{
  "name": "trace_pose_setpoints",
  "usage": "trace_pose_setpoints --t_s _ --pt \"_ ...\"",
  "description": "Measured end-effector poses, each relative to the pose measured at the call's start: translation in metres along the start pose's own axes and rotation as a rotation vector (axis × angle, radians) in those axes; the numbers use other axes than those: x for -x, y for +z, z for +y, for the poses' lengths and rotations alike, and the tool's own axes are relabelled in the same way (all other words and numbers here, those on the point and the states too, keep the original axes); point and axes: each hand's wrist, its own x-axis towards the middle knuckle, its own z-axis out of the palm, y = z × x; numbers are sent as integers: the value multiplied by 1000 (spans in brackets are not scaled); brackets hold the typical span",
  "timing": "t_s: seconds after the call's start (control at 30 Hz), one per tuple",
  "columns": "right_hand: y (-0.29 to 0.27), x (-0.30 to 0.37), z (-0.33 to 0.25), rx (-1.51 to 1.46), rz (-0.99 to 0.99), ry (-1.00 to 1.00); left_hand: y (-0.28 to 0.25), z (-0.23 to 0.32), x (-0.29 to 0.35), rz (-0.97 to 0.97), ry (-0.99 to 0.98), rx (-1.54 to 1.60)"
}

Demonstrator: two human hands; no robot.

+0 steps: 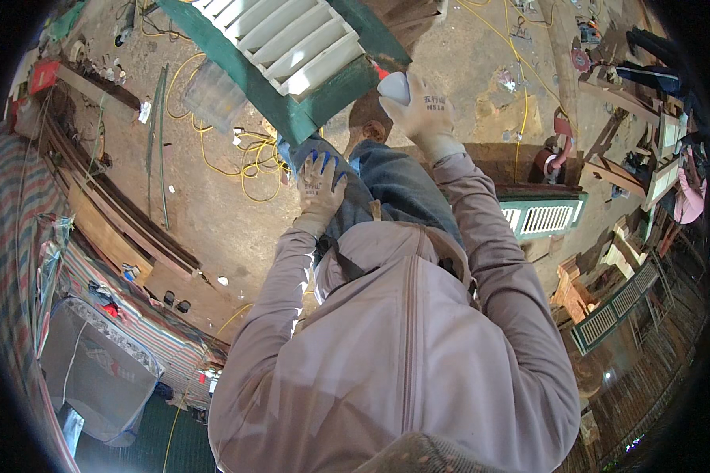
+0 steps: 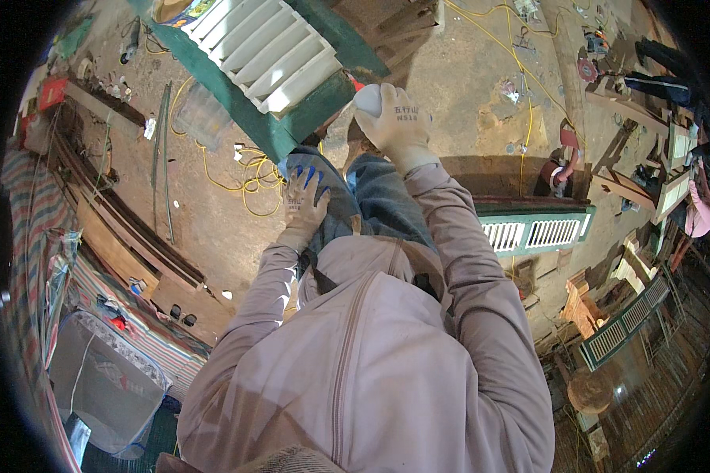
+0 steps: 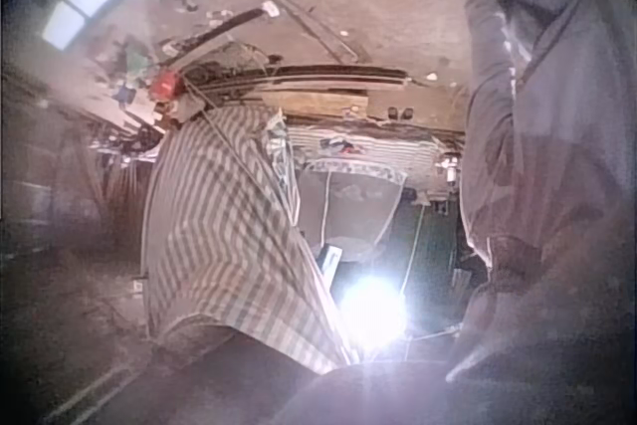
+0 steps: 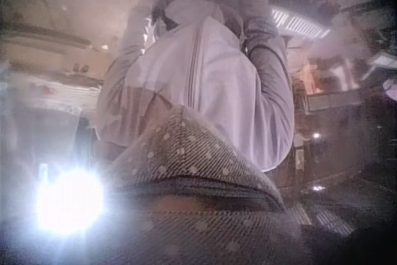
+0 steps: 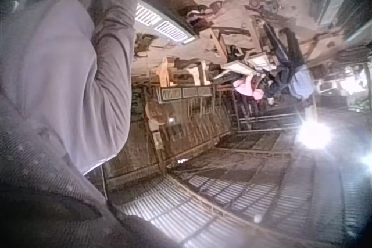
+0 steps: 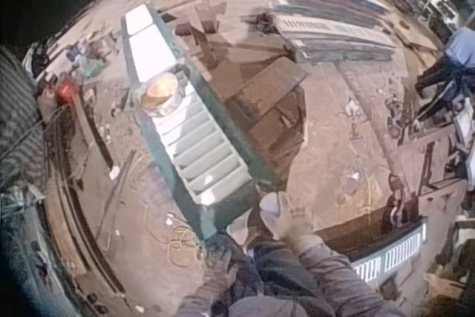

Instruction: The person applies glue from a bottle to the edges of a green wooden slatted panel, then uses a handheld sander to smooth the surface. The person works on multiple sections of the panel in a workshop setting.

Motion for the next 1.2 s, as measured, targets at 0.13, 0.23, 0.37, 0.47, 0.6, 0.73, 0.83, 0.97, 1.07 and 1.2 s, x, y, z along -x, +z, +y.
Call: trace_pose_setpoints --t_s 0.13,0.23,0.37,0.47,0.6,0.73,0.83,0.97,1.07,1.2 --pt "-1 8 6 -18 -25 22 1 -1 2 -6 3 7" --pt "-2 18 14 -41 -25 19 6 -7 7 70 36 34" --pt "-6 30 17 14 -64 77 11 -11 7 87 41 45" --pt "-10 36 20 25 -108 90 13 -11 6 46 28 48" --pt "-7 41 23 31 -79 139 18 -11 7 74 59 47" --pt "-8 39 20 -20 -141 166 20 -9 9 79 61 55" --pt "-12 35 16 -19 -197 182 14 -6 6 49 40 74" --pt "-4 36 16 -42 -93 180 17 -11 10 76 28 123" --pt "-9 27 13 -104 -159 160 23 -15 13 81 14 130" --pt "-9 26 12 -42 -174 156 24 -16 11 62 15 96"
